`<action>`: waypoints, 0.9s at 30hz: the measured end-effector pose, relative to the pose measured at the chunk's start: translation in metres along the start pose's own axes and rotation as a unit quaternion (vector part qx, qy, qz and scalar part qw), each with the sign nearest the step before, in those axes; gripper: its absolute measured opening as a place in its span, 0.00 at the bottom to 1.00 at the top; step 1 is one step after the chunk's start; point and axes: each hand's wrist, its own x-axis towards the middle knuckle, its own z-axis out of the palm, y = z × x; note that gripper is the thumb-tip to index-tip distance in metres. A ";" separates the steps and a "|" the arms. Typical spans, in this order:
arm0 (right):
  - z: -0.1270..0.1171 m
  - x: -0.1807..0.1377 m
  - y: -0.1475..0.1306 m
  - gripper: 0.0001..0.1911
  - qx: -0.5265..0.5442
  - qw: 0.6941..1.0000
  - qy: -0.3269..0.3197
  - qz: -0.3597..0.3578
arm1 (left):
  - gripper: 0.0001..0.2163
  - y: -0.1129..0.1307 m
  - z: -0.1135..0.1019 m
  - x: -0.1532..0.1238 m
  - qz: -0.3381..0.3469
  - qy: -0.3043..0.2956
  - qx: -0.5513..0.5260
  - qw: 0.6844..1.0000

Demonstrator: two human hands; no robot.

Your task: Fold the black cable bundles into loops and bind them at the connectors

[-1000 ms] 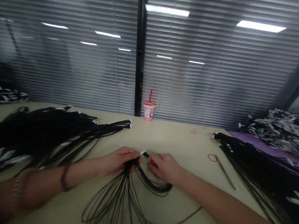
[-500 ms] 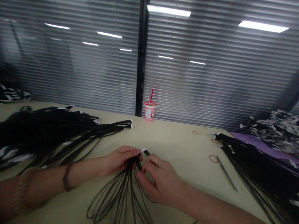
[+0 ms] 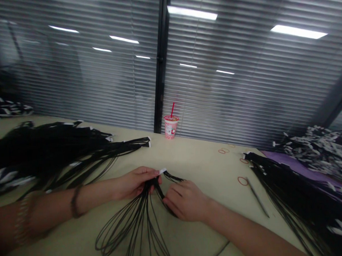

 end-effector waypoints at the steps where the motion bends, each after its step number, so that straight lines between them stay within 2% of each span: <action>1: 0.000 0.000 0.000 0.15 0.004 1.000 0.004 0.006 | 0.16 0.000 0.000 0.000 0.000 0.000 -0.002 1.000; 4: -0.003 0.001 0.000 0.15 0.027 1.000 -0.015 0.001 | 0.16 -0.001 -0.001 0.000 0.003 -0.009 -0.002 1.000; 7: -0.011 0.005 0.004 0.15 0.079 0.994 -0.071 -0.005 | 0.17 -0.002 -0.001 0.000 0.003 -0.023 0.008 1.000; 9: -0.018 0.007 0.010 0.15 0.152 0.981 -0.117 -0.003 | 0.18 -0.001 -0.001 0.000 -0.002 -0.021 0.016 1.000; 11: -0.025 0.008 0.018 0.14 0.250 0.954 -0.165 0.011 | 0.18 0.001 -0.001 -0.001 -0.009 -0.018 0.026 0.999; 14: -0.032 0.007 0.030 0.12 0.373 0.903 -0.202 0.072 | 0.18 0.003 0.000 -0.002 -0.014 -0.030 0.031 0.999; 19: -0.039 0.001 0.043 0.12 0.535 0.789 -0.255 0.162 | 0.17 0.003 -0.001 -0.003 -0.015 -0.045 0.028 0.999; 21: -0.043 0.000 0.046 0.13 0.567 0.759 -0.261 0.183 | 0.17 0.003 -0.001 -0.003 -0.018 -0.044 0.023 0.999; 23: -0.046 0.001 0.046 0.12 0.576 0.756 -0.254 0.179 | 0.18 0.003 -0.001 -0.003 -0.019 -0.044 0.021 0.999; 27: -0.047 0.006 0.035 0.10 0.540 0.798 -0.236 0.129 | 0.18 0.002 -0.003 -0.001 -0.017 -0.044 0.019 0.999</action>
